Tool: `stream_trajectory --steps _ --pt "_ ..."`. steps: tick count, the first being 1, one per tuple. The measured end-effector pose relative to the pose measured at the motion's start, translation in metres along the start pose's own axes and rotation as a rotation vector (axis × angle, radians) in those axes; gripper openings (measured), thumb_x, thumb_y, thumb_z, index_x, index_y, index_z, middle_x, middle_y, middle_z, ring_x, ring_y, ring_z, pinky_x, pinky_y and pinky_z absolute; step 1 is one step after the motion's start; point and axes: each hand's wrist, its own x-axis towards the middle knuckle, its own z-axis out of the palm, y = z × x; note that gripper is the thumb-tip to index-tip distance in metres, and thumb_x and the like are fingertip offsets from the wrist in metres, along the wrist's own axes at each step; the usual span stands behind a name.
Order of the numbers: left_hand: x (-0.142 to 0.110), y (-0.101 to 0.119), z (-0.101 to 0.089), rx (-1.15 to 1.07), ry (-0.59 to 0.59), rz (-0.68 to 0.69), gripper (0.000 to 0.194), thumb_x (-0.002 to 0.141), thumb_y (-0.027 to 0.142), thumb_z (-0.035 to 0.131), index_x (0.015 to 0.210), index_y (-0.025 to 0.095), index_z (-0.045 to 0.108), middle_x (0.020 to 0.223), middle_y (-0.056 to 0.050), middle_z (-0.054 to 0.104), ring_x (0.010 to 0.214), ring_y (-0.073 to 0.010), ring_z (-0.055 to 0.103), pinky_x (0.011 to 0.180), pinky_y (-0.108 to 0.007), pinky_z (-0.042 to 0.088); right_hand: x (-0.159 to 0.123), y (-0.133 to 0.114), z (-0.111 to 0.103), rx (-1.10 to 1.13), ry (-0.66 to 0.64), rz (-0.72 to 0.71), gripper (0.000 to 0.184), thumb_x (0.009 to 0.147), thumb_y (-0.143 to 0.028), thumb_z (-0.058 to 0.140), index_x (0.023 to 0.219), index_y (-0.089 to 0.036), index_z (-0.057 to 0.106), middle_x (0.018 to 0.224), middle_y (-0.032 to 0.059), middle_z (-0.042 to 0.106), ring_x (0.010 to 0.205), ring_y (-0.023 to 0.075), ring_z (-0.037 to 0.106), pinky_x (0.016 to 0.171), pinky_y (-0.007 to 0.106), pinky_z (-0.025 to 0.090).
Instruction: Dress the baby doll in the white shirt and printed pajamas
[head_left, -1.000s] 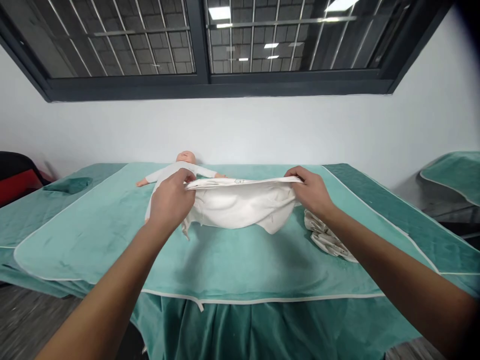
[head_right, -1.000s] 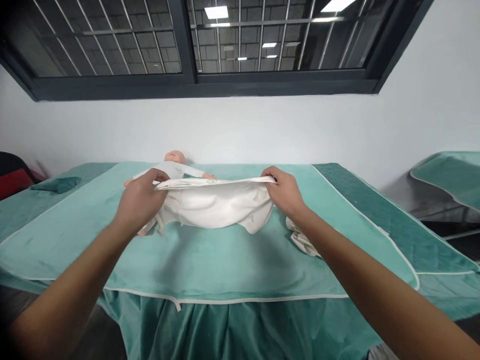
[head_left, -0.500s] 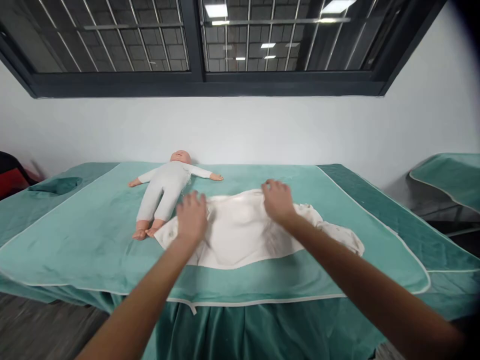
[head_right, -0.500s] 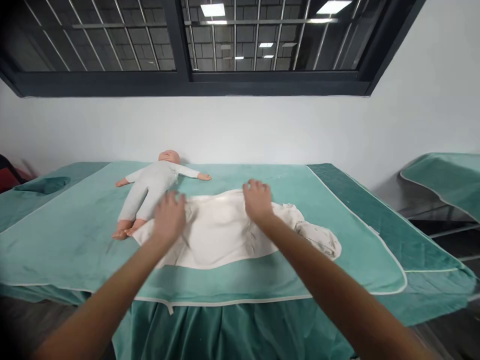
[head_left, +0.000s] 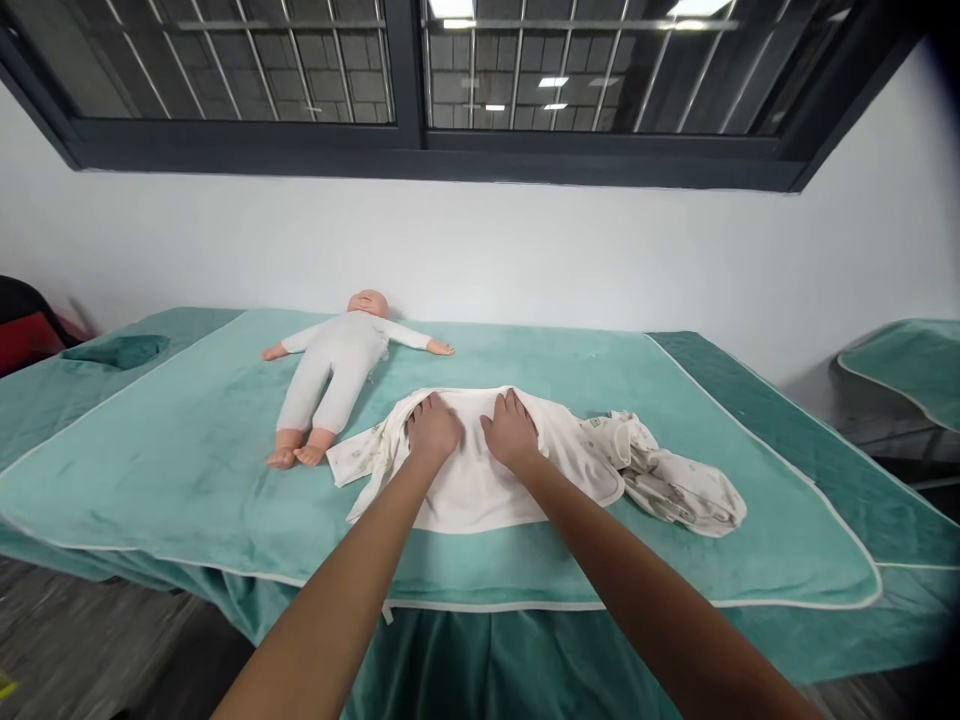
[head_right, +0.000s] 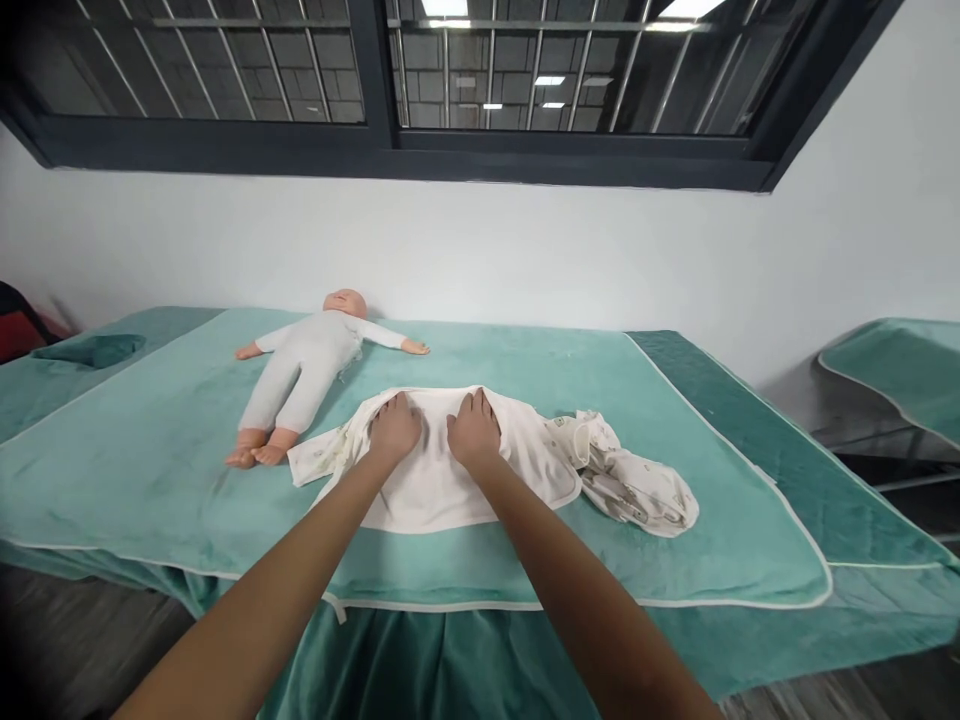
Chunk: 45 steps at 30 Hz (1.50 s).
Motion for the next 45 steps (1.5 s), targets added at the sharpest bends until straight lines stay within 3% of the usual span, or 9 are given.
stream_trajectory --steps 6,10,14,17,24,30,37,41,45 --pt "0.01 0.012 -0.002 -0.1 0.115 -0.074 0.055 0.095 0.027 0.034 0.144 0.002 0.036 0.148 -0.02 0.047 0.138 -0.0282 0.043 0.113 -0.035 0.035 -0.003 0.0 -0.003 0.017 0.109 -0.066 0.07 0.096 -0.034 0.038 0.157 -0.007 0.018 0.166 0.0118 0.001 0.151 0.0288 0.014 0.119 0.038 0.025" --pt "0.022 0.021 0.0 -0.13 0.155 -0.1 0.059 0.097 0.027 0.029 0.146 -0.004 0.03 0.15 -0.023 0.043 0.141 -0.0287 0.04 0.116 -0.034 0.031 0.011 0.003 -0.006 -0.011 0.132 -0.079 0.068 0.095 -0.028 0.036 0.157 -0.009 0.018 0.166 0.0076 -0.001 0.15 0.0297 0.019 0.118 0.039 0.028" --pt "0.038 0.024 0.012 -0.112 0.18 -0.064 0.06 0.096 0.029 0.031 0.148 -0.003 0.031 0.15 -0.023 0.043 0.141 -0.0302 0.038 0.118 -0.038 0.028 0.026 0.011 -0.004 -0.075 0.153 -0.063 0.07 0.089 -0.009 0.03 0.157 -0.01 0.019 0.167 0.0045 -0.001 0.148 0.0278 0.024 0.116 0.038 0.032" --pt "0.049 0.021 0.025 -0.036 0.171 -0.034 0.062 0.096 0.031 0.032 0.15 0.0 0.029 0.152 -0.022 0.041 0.143 -0.0326 0.035 0.118 -0.044 0.028 0.037 0.016 -0.003 -0.091 0.145 -0.053 0.068 0.088 -0.008 0.029 0.156 -0.008 0.023 0.167 0.006 0.004 0.147 0.0268 0.027 0.116 0.036 0.031" --pt "0.072 0.017 0.043 0.06 0.115 0.011 0.065 0.097 0.037 0.027 0.151 0.002 0.029 0.155 -0.021 0.038 0.144 -0.0337 0.033 0.118 -0.047 0.027 0.065 0.016 0.003 -0.033 0.117 0.022 0.062 0.097 -0.026 0.029 0.154 -0.002 0.026 0.165 0.0142 0.011 0.146 0.0305 0.028 0.117 0.039 0.03" --pt "0.086 0.012 0.045 0.069 0.041 -0.019 0.065 0.097 0.04 0.027 0.149 0.0 0.033 0.152 -0.023 0.041 0.142 -0.0347 0.035 0.117 -0.049 0.029 0.084 0.028 0.01 -0.034 0.088 -0.044 0.062 0.1 -0.031 0.027 0.152 0.002 0.028 0.163 0.0191 0.018 0.147 0.0301 0.027 0.119 0.04 0.025" --pt "0.087 0.01 0.043 0.042 0.109 -0.008 0.061 0.097 0.039 0.03 0.147 0.005 0.036 0.149 -0.022 0.046 0.14 -0.034 0.04 0.115 -0.048 0.032 0.095 0.043 0.014 -0.017 0.112 -0.094 0.056 0.098 -0.015 0.02 0.15 0.0 0.033 0.16 0.0163 0.029 0.148 0.0241 0.026 0.119 0.036 0.025" --pt "0.089 0.011 0.041 0.036 0.068 -0.012 0.061 0.097 0.039 0.032 0.147 0.005 0.035 0.149 -0.023 0.045 0.14 -0.0349 0.039 0.115 -0.048 0.032 0.093 0.042 0.016 -0.004 0.104 -0.066 0.056 0.098 -0.017 0.02 0.151 0.0 0.032 0.16 0.0161 0.029 0.148 0.0233 0.026 0.119 0.037 0.025" --pt "0.09 0.01 0.041 0.031 0.097 0.021 0.062 0.097 0.038 0.031 0.148 0.004 0.034 0.15 -0.022 0.044 0.139 -0.0347 0.04 0.115 -0.047 0.033 0.09 0.037 0.015 -0.032 0.206 -0.059 0.06 0.099 -0.025 0.022 0.155 -0.001 0.021 0.163 0.0149 0.021 0.15 0.0236 0.021 0.121 0.037 0.022"
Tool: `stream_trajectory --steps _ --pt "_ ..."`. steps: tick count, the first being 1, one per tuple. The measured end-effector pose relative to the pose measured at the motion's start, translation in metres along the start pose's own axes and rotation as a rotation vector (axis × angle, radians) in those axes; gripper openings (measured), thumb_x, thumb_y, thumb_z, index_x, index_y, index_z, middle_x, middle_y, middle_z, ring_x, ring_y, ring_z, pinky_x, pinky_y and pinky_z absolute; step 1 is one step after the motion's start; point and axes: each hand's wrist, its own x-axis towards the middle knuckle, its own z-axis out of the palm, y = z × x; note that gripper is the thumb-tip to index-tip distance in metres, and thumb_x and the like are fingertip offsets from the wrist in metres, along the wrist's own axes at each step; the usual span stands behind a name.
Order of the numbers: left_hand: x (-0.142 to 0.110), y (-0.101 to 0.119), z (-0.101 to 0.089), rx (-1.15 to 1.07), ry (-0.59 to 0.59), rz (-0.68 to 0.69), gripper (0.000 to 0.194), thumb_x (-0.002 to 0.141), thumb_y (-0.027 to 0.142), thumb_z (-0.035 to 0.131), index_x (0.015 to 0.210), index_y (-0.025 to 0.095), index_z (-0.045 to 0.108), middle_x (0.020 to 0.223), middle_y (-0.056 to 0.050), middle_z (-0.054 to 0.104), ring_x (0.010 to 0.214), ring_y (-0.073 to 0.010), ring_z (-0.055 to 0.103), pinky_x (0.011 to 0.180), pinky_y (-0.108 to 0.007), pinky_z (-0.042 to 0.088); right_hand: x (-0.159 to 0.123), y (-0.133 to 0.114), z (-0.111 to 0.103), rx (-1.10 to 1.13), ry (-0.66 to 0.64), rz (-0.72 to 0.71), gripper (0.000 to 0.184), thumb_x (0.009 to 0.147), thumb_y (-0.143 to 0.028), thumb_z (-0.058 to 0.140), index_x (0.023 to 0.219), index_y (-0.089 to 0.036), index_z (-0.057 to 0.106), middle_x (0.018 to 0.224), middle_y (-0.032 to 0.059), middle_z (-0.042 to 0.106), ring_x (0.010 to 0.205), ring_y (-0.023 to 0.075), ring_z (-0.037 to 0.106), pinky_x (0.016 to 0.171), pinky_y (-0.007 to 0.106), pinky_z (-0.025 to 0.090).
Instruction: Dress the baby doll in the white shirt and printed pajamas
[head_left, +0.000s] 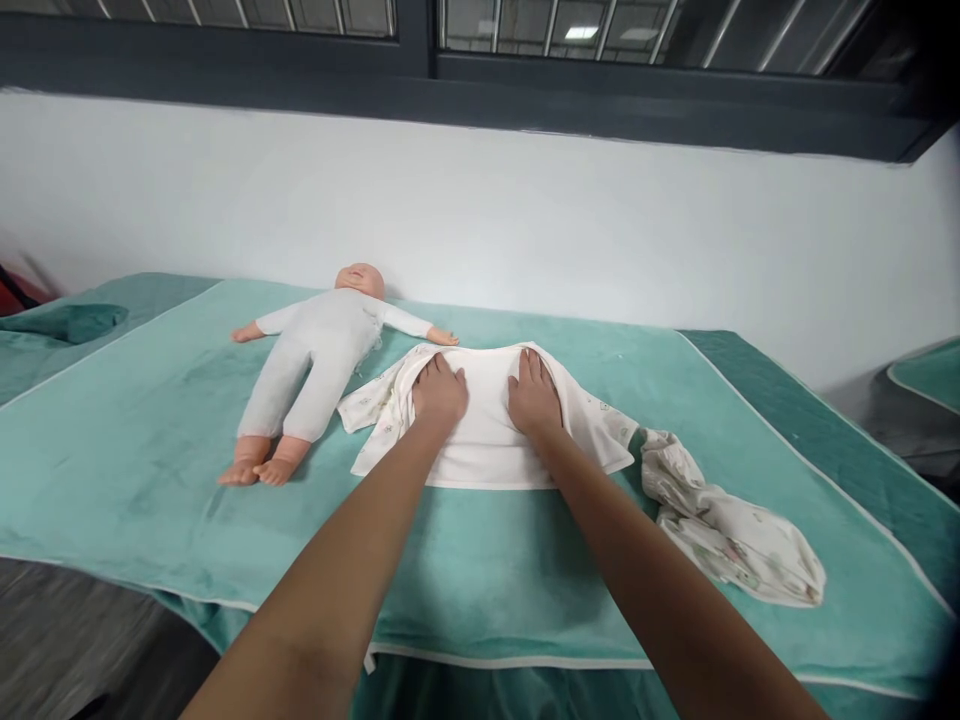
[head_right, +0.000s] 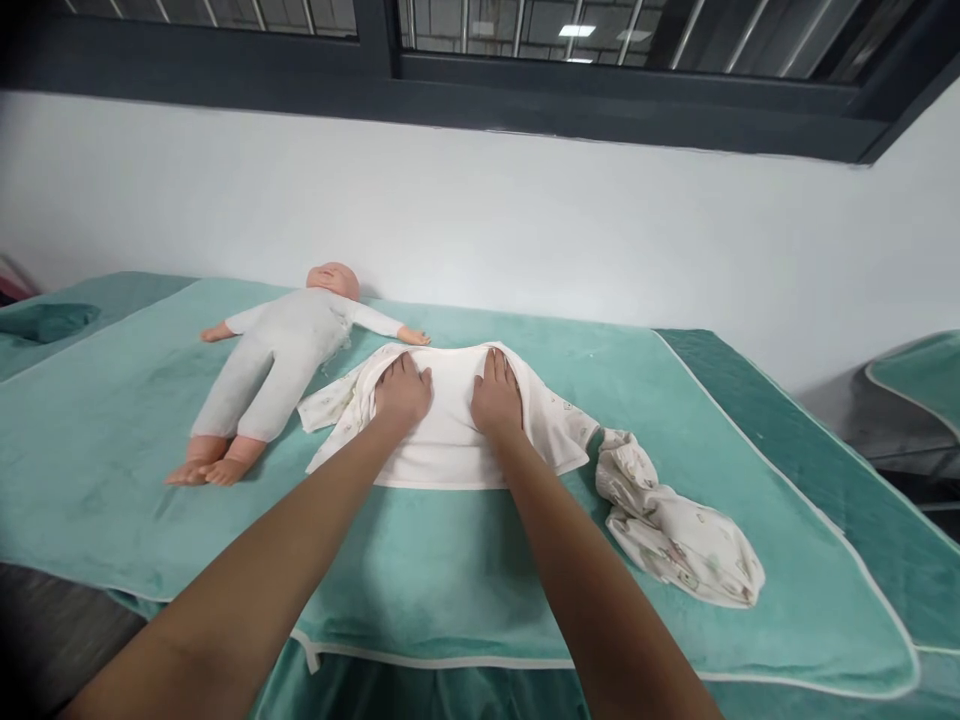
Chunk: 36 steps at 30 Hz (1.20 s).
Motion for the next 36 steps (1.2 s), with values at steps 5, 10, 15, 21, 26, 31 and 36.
stream_trajectory --steps 5,10,15,21,26,31,36 --pt "0.003 -0.001 0.001 -0.002 0.008 0.017 0.062 0.097 0.039 0.03 0.149 0.004 0.033 0.151 -0.022 0.043 0.139 -0.0338 0.04 0.114 -0.045 0.035 0.0 -0.002 0.002 0.001 -0.036 0.056 0.066 0.1 -0.036 0.027 0.156 -0.004 0.019 0.164 0.0126 0.018 0.148 0.0295 0.025 0.12 0.04 0.023" --pt "0.006 -0.002 0.0 -0.007 -0.087 -0.031 0.059 0.097 0.042 0.032 0.143 0.005 0.043 0.144 -0.022 0.051 0.135 -0.0356 0.046 0.111 -0.047 0.039 0.008 -0.001 0.003 -0.048 -0.176 0.05 0.062 0.101 -0.031 0.025 0.153 0.001 0.026 0.162 0.0165 0.021 0.149 0.0288 0.024 0.12 0.04 0.024" --pt "0.002 -0.002 0.001 -0.001 -0.033 -0.023 0.057 0.097 0.039 0.033 0.141 0.005 0.044 0.139 -0.023 0.055 0.131 -0.0356 0.049 0.108 -0.046 0.041 0.008 -0.016 -0.006 -0.109 -0.173 -0.007 0.056 0.091 -0.006 0.032 0.145 0.005 0.04 0.157 0.0263 0.029 0.146 0.0306 0.031 0.116 0.041 0.028" --pt "-0.003 -0.003 0.008 0.033 0.16 0.071 0.053 0.097 0.031 0.033 0.142 0.004 0.043 0.138 -0.021 0.056 0.13 -0.0313 0.05 0.111 -0.041 0.036 -0.001 -0.046 0.004 -0.08 -0.115 -0.106 0.047 0.099 -0.017 0.028 0.138 -0.005 0.053 0.148 0.018 0.048 0.14 0.0249 0.041 0.116 0.037 0.028" --pt "-0.002 -0.004 0.01 0.037 0.145 0.048 0.051 0.098 0.034 0.033 0.137 0.005 0.047 0.135 -0.021 0.059 0.126 -0.0328 0.054 0.107 -0.044 0.04 0.006 -0.045 0.015 -0.038 -0.131 0.037 0.069 0.101 -0.044 0.031 0.148 0.007 0.035 0.157 0.0252 0.03 0.148 0.032 0.026 0.12 0.044 0.021" --pt "-0.003 -0.004 0.007 0.034 0.13 0.025 0.05 0.098 0.035 0.034 0.138 0.007 0.047 0.135 -0.02 0.059 0.126 -0.0326 0.054 0.106 -0.044 0.042 0.014 -0.029 0.017 0.039 -0.1 0.085 0.075 0.099 -0.046 0.029 0.153 0.004 0.023 0.163 0.0209 0.013 0.15 0.0309 0.018 0.12 0.045 0.023" --pt "-0.003 -0.005 0.008 0.031 0.126 0.048 0.052 0.098 0.036 0.033 0.14 0.008 0.045 0.138 -0.019 0.057 0.13 -0.0323 0.051 0.109 -0.043 0.04 0.018 -0.012 0.021 0.118 -0.017 -0.013 0.073 0.097 -0.04 0.031 0.152 0.007 0.02 0.164 0.0221 0.005 0.152 0.0295 0.011 0.123 0.042 0.017"
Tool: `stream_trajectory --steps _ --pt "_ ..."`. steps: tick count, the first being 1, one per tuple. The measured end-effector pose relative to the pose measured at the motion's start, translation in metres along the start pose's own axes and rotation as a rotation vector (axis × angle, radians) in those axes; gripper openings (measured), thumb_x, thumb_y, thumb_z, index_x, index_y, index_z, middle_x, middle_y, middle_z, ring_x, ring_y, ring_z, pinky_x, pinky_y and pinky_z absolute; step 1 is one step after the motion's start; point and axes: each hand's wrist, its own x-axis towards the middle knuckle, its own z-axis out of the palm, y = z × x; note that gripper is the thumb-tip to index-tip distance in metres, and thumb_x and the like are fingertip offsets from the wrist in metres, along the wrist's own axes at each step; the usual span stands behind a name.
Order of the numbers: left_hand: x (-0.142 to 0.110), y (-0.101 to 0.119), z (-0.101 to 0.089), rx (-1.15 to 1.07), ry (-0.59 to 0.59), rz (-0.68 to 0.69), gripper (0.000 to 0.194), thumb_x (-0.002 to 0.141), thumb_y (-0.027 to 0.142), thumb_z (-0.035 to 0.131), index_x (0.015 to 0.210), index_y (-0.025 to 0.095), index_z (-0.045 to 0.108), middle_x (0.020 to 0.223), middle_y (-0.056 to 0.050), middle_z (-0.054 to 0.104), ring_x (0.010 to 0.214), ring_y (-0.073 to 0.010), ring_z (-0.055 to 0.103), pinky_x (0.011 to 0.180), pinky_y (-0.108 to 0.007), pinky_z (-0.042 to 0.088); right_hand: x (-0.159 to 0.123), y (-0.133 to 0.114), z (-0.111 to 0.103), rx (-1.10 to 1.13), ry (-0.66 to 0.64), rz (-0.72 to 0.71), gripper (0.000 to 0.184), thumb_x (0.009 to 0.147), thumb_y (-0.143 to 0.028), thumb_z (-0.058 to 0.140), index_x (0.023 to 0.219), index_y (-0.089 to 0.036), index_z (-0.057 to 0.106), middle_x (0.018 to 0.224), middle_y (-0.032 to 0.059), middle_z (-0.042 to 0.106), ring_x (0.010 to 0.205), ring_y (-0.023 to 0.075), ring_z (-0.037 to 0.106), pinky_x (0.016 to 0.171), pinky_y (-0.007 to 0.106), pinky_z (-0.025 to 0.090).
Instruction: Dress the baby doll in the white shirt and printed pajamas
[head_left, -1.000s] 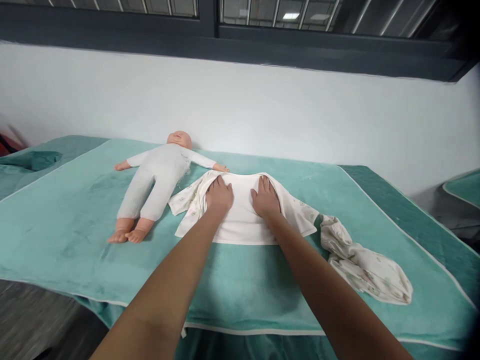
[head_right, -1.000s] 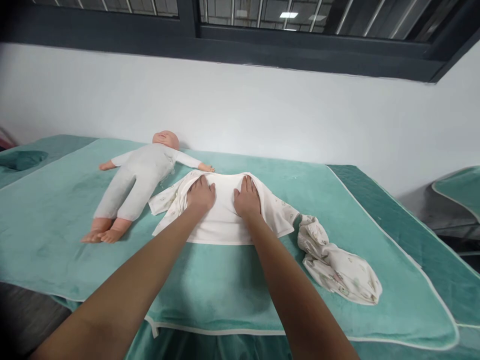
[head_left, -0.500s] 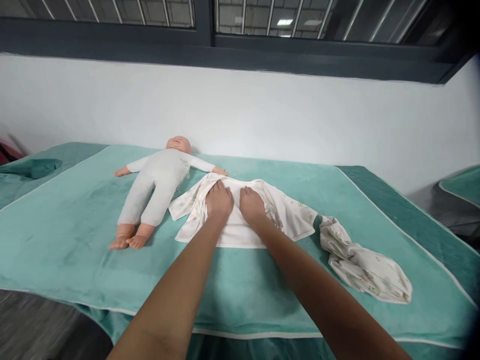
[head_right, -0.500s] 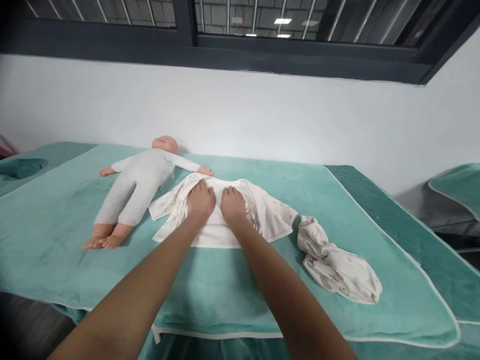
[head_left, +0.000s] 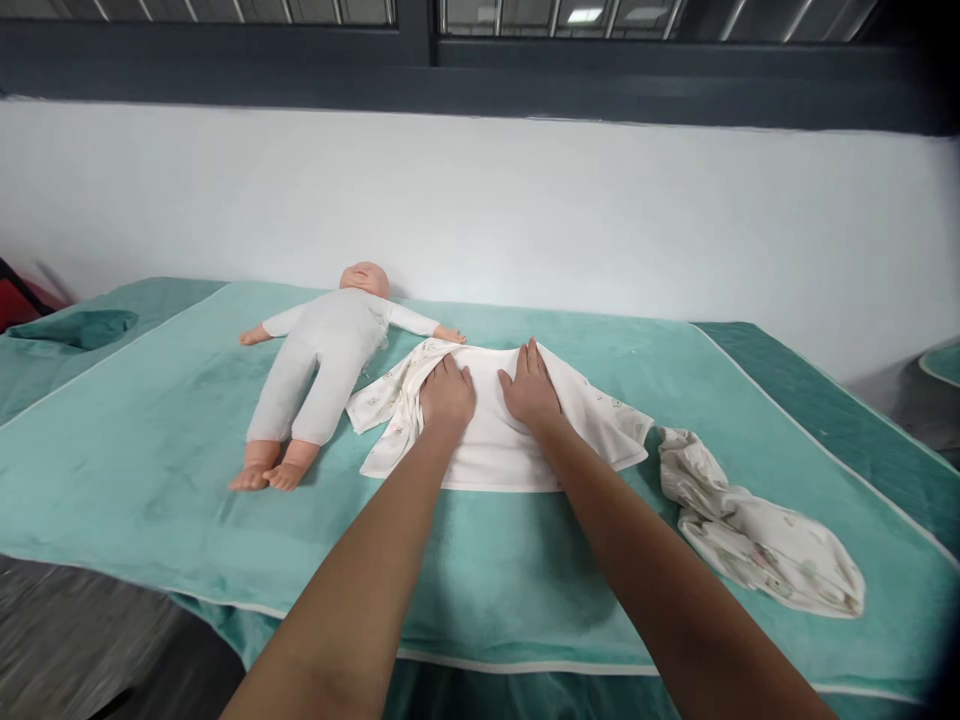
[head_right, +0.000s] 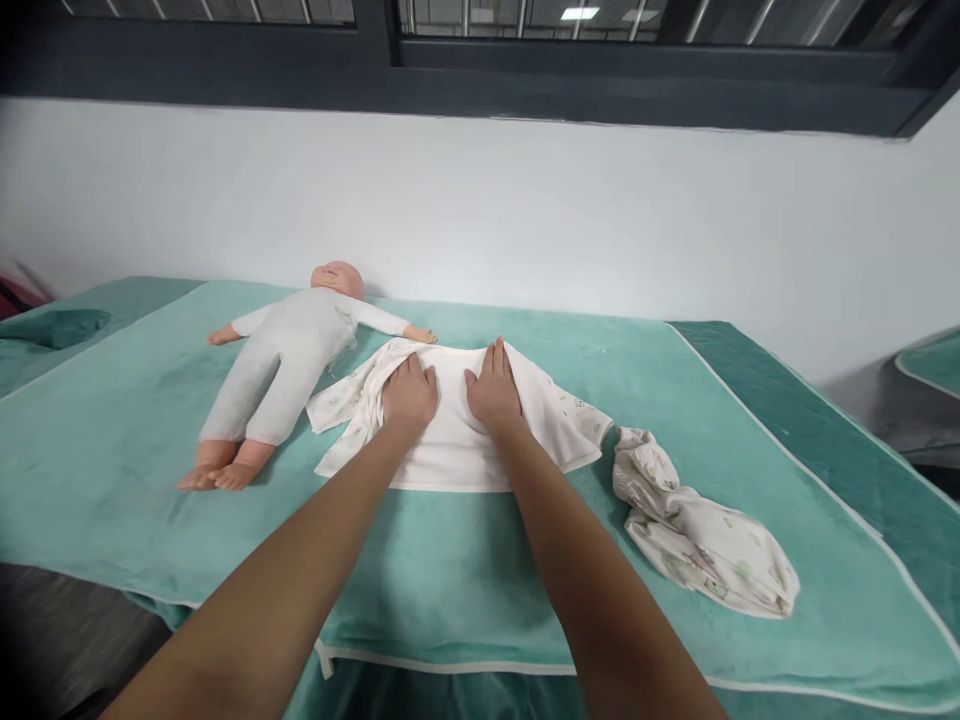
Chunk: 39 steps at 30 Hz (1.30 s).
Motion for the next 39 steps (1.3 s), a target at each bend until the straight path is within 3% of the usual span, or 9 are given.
stream_trajectory --steps 8,13,17,23,29,32,35,39 --pt "0.001 -0.001 0.002 0.019 -0.117 -0.03 0.049 0.098 0.038 0.033 0.132 0.008 0.054 0.129 -0.02 0.063 0.122 -0.0325 0.058 0.103 -0.043 0.045 0.006 0.002 0.001 -0.028 -0.06 0.038 0.072 0.099 -0.038 0.031 0.152 0.009 0.02 0.163 0.0225 0.006 0.151 0.0306 0.015 0.123 0.04 0.018" --pt "-0.01 0.001 0.0 0.032 -0.092 -0.002 0.056 0.099 0.035 0.03 0.142 0.003 0.045 0.141 -0.021 0.055 0.133 -0.0314 0.049 0.112 -0.043 0.035 0.002 -0.005 -0.001 -0.151 -0.093 -0.056 0.061 0.1 -0.027 0.022 0.147 0.012 0.033 0.158 0.0259 0.027 0.151 0.0294 0.017 0.122 0.042 0.02" --pt "-0.024 0.001 -0.004 0.065 -0.097 0.034 0.06 0.099 0.035 0.028 0.145 -0.002 0.04 0.148 -0.022 0.048 0.139 -0.0302 0.042 0.117 -0.042 0.029 -0.011 -0.012 -0.005 -0.175 -0.083 -0.096 0.057 0.1 -0.022 0.021 0.148 0.005 0.037 0.156 0.023 0.032 0.148 0.0293 0.027 0.119 0.044 0.025" --pt "-0.056 -0.009 -0.019 0.105 -0.16 0.213 0.064 0.1 0.039 0.026 0.147 -0.002 0.038 0.157 -0.021 0.033 0.149 -0.0297 0.025 0.123 -0.045 0.016 -0.051 -0.008 -0.019 -0.21 -0.154 -0.147 0.06 0.102 -0.038 0.026 0.15 -0.003 0.037 0.159 0.0179 0.028 0.149 0.0281 0.025 0.119 0.046 0.022" --pt "-0.09 -0.026 -0.041 0.032 -0.119 0.31 0.054 0.1 0.036 0.031 0.142 0.005 0.047 0.154 -0.018 0.04 0.146 -0.0273 0.033 0.121 -0.045 0.024 -0.12 -0.002 -0.045 -0.102 -0.107 -0.336 0.055 0.102 -0.041 0.035 0.146 -0.009 0.043 0.157 0.0148 0.036 0.147 0.0257 0.03 0.119 0.044 0.025" --pt "-0.103 -0.039 -0.054 -0.09 -0.051 0.374 0.041 0.1 0.033 0.037 0.13 0.013 0.057 0.145 -0.013 0.053 0.137 -0.0244 0.045 0.116 -0.041 0.033 -0.155 0.007 -0.062 -0.014 -0.053 -0.415 0.048 0.1 -0.041 0.044 0.139 -0.014 0.05 0.152 0.0121 0.044 0.143 0.0254 0.036 0.117 0.045 0.028" --pt "-0.115 -0.057 -0.069 -0.184 0.026 0.399 0.028 0.1 0.029 0.039 0.105 0.018 0.064 0.114 -0.01 0.067 0.11 -0.0219 0.058 0.1 -0.038 0.044 -0.178 0.02 -0.079 0.027 -0.017 -0.398 0.034 0.097 -0.041 0.053 0.123 -0.021 0.06 0.138 0.0097 0.057 0.128 0.0268 0.049 0.108 0.045 0.038" --pt "-0.127 -0.071 -0.084 -0.085 0.05 0.452 0.03 0.099 0.028 0.041 0.077 0.019 0.059 0.079 -0.005 0.063 0.083 -0.0215 0.054 0.08 -0.037 0.042 -0.184 0.031 -0.088 -0.025 0.012 -0.386 0.02 0.097 -0.035 0.054 0.111 -0.023 0.063 0.119 0.0073 0.064 0.11 0.0256 0.055 0.096 0.042 0.042"
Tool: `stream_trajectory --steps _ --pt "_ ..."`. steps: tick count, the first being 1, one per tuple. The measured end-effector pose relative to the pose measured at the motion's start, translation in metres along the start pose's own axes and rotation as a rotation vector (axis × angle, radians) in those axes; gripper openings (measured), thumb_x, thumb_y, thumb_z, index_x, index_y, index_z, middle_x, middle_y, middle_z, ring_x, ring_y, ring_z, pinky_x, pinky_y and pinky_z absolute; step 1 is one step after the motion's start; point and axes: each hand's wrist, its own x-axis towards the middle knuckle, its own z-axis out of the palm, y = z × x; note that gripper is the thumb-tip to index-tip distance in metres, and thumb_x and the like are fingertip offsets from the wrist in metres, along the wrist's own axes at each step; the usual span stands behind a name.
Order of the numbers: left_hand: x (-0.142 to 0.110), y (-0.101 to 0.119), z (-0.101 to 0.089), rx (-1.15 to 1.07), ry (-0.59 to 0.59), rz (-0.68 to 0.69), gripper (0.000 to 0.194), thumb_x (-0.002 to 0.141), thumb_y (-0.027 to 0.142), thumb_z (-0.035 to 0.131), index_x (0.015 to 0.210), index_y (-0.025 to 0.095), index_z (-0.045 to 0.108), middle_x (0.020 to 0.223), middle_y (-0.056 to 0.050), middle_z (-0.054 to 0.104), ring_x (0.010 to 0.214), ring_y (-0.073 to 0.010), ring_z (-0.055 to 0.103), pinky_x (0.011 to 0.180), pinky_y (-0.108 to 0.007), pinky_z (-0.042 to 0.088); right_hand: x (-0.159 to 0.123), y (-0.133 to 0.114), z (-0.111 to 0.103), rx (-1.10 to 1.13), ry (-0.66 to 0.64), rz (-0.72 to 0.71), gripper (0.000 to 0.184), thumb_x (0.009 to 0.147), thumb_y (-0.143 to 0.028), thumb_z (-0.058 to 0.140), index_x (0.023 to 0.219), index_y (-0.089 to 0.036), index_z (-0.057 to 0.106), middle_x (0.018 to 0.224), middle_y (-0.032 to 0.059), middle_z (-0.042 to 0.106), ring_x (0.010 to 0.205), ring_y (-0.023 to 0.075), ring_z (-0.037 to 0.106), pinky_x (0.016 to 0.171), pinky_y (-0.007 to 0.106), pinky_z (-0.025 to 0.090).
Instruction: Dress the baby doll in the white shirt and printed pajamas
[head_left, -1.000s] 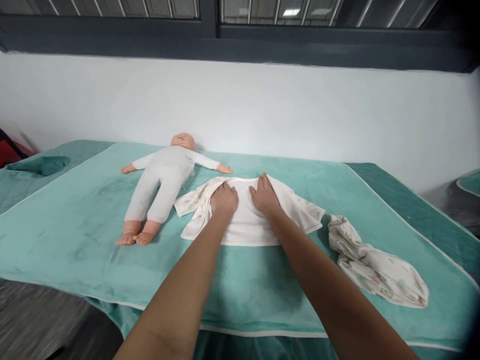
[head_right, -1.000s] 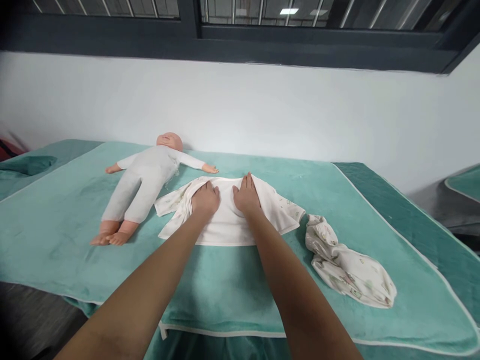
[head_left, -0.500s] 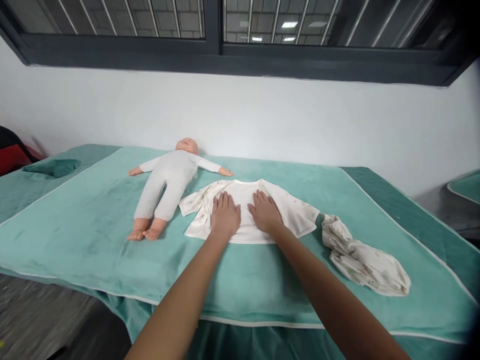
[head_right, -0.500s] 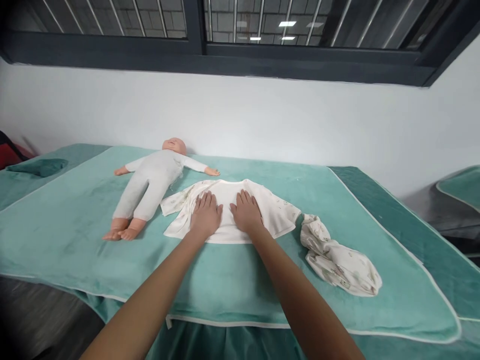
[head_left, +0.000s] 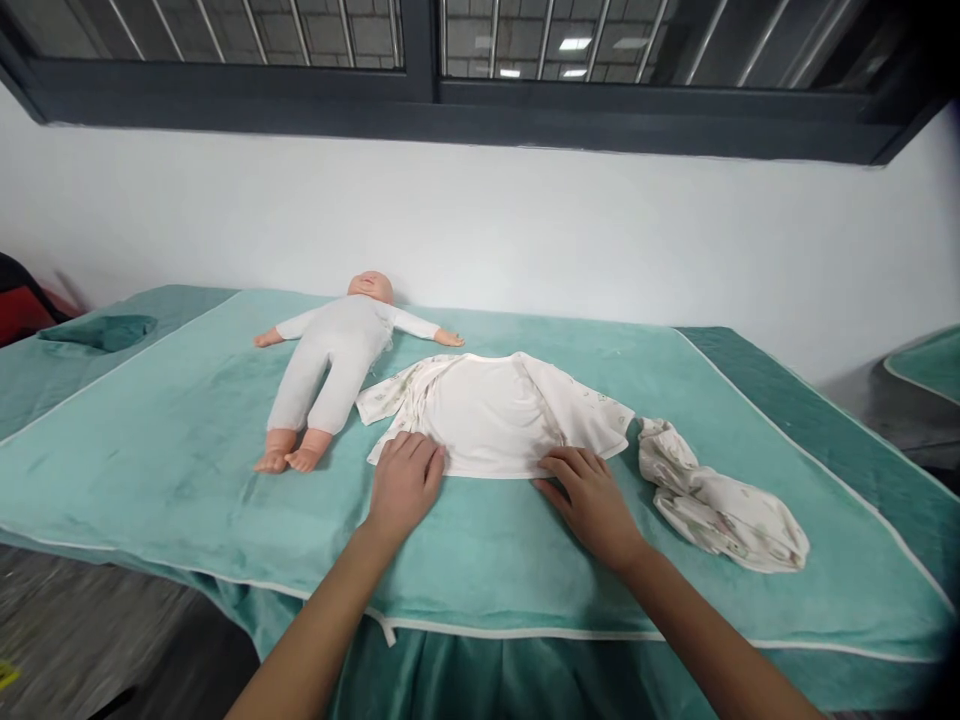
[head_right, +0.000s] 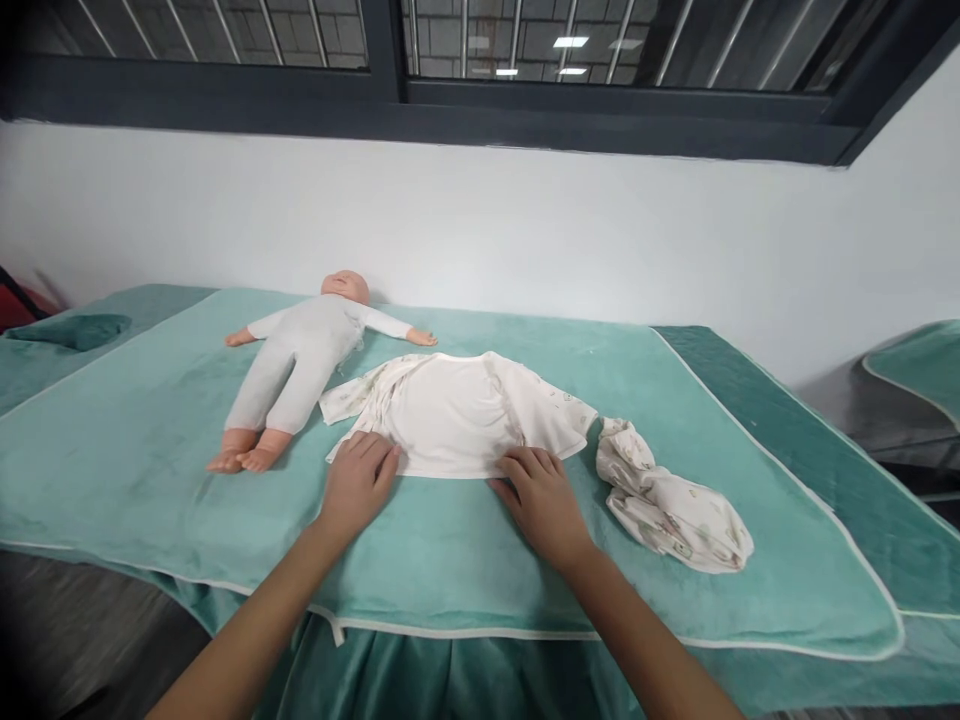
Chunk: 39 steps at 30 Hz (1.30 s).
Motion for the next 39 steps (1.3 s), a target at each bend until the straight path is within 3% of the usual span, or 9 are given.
stream_trajectory --steps 8,13,15,17,20,22,24,30,39 --pt "-0.002 0.003 -0.001 0.097 0.006 0.035 0.037 0.099 0.029 0.043 0.065 0.02 0.055 0.067 -0.002 0.061 0.076 -0.0202 0.053 0.074 -0.035 0.035 0.014 0.003 0.012 -0.076 0.002 -0.057 0.016 0.1 -0.022 0.047 0.091 -0.017 0.059 0.095 0.0072 0.064 0.089 0.0226 0.055 0.083 0.038 0.043" --pt "-0.004 0.002 -0.001 0.116 0.017 -0.005 0.039 0.099 0.03 0.044 0.062 0.021 0.055 0.068 -0.003 0.063 0.076 -0.0205 0.055 0.073 -0.036 0.034 0.011 0.004 0.005 0.101 -0.02 -0.068 0.016 0.1 -0.024 0.046 0.092 -0.019 0.059 0.093 0.0067 0.064 0.089 0.0218 0.055 0.081 0.036 0.045" --pt "-0.004 0.002 0.0 0.117 0.019 -0.015 0.039 0.099 0.03 0.044 0.062 0.021 0.055 0.068 -0.003 0.063 0.077 -0.0205 0.055 0.073 -0.036 0.034 0.012 0.014 0.002 0.21 0.049 -0.044 0.016 0.1 -0.026 0.046 0.095 -0.021 0.06 0.099 0.0071 0.065 0.095 0.0213 0.057 0.086 0.036 0.045" --pt "-0.004 0.001 0.0 0.111 0.019 -0.022 0.039 0.099 0.03 0.044 0.062 0.021 0.055 0.068 -0.003 0.064 0.076 -0.0205 0.055 0.073 -0.036 0.034 0.014 0.033 0.0 0.283 0.224 0.08 0.017 0.099 -0.03 0.046 0.099 -0.021 0.061 0.106 0.0085 0.065 0.103 0.0221 0.057 0.093 0.038 0.044" --pt "-0.005 0.0 0.002 0.104 0.025 -0.03 0.039 0.099 0.029 0.044 0.062 0.021 0.054 0.067 -0.003 0.064 0.075 -0.0205 0.055 0.073 -0.036 0.034 0.017 0.076 -0.002 0.328 0.478 0.474 0.026 0.095 -0.039 0.048 0.107 -0.019 0.061 0.109 0.0104 0.065 0.103 0.024 0.058 0.092 0.04 0.044" --pt "-0.005 0.0 0.003 0.099 0.034 -0.03 0.039 0.099 0.029 0.044 0.062 0.021 0.054 0.066 -0.003 0.063 0.075 -0.0205 0.055 0.072 -0.036 0.034 0.019 0.103 -0.003 0.316 0.496 0.684 0.033 0.09 -0.043 0.052 0.108 -0.017 0.061 0.106 0.0112 0.065 0.094 0.0239 0.059 0.084 0.038 0.045" --pt "-0.005 0.0 0.003 0.095 0.043 -0.032 0.039 0.099 0.029 0.044 0.062 0.021 0.053 0.066 -0.003 0.063 0.074 -0.0204 0.055 0.072 -0.035 0.033 0.021 0.121 -0.006 0.26 0.455 0.792 0.036 0.087 -0.047 0.053 0.102 -0.016 0.062 0.101 0.0112 0.066 0.087 0.0231 0.059 0.078 0.036 0.044" --pt "-0.005 -0.001 0.003 0.09 0.033 -0.05 0.037 0.098 0.03 0.044 0.064 0.021 0.053 0.067 -0.003 0.063 0.075 -0.0205 0.055 0.073 -0.035 0.034 0.024 0.13 -0.003 0.146 0.223 0.823 0.04 0.08 -0.051 0.059 0.102 -0.018 0.062 0.086 0.006 0.065 0.074 0.0208 0.056 0.067 0.032 0.039" --pt "-0.003 -0.002 0.005 0.086 0.03 -0.072 0.038 0.099 0.031 0.042 0.063 0.022 0.051 0.064 -0.003 0.059 0.072 -0.0205 0.053 0.072 -0.035 0.035 0.044 0.179 0.0 0.456 0.548 0.816 0.04 0.073 -0.043 0.063 0.103 -0.017 0.061 0.085 0.0041 0.063 0.073 0.0171 0.057 0.07 0.032 0.047"
